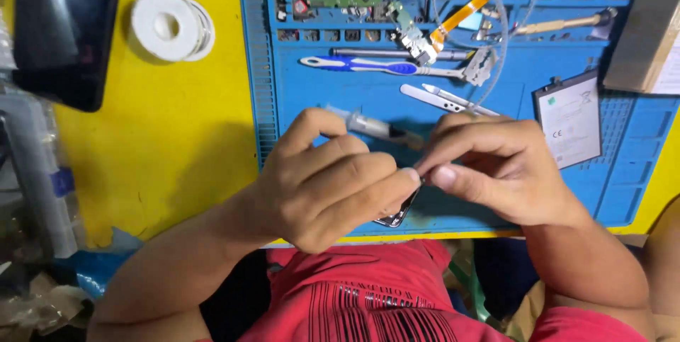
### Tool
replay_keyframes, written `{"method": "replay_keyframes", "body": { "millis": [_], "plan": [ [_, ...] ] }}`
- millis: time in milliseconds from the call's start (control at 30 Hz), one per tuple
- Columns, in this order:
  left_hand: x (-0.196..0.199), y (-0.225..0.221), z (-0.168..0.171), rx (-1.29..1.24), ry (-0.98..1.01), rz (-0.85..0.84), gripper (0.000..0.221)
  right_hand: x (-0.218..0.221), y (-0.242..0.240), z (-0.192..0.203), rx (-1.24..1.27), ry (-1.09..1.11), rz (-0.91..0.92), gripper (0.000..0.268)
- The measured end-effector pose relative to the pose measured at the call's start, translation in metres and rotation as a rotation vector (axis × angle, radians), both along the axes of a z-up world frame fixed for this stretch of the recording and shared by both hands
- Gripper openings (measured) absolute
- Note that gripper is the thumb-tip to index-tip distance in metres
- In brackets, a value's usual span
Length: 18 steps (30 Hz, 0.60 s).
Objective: The person works on a partially disassembled mobile phone frame, using a blade to scrape or clear the edge of the frame, handling a small component by hand, and using a syringe to apply a substance to the device.
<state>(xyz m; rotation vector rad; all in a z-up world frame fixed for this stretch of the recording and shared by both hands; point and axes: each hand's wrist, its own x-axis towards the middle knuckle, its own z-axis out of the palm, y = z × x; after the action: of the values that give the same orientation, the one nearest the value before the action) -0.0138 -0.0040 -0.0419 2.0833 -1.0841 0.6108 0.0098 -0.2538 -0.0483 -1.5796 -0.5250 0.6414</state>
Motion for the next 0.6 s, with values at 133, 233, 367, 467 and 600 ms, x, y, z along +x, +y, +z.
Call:
{"method": "replay_keyframes", "body": {
  "millis": [133, 233, 367, 467, 600],
  "plan": [
    [-0.0028, 0.0004, 0.0006, 0.005, -0.034, -0.02, 0.008, -0.0036, -0.0009, -0.0054, 0.115, 0.143, -0.009, 0.017],
    [-0.0034, -0.0003, 0.0001, 0.016, -0.039, -0.019, 0.01, -0.0045, -0.0012, -0.0081, 0.148, 0.152, -0.003, 0.014],
    [-0.0033, 0.0006, 0.0002, 0.014, -0.053, -0.008, 0.01, -0.0061, -0.0013, -0.0102, 0.16, 0.175, -0.01, 0.011],
    [-0.0038, 0.001, -0.0003, 0.012, -0.043, -0.016, 0.01, -0.0058, -0.0015, -0.0101, 0.154, 0.176, -0.016, 0.011],
    [-0.0039, -0.0001, -0.0008, -0.011, -0.032, -0.019, 0.009, -0.0053, -0.0009, -0.0095, 0.166, 0.17, -0.012, 0.01]
  ]
}}
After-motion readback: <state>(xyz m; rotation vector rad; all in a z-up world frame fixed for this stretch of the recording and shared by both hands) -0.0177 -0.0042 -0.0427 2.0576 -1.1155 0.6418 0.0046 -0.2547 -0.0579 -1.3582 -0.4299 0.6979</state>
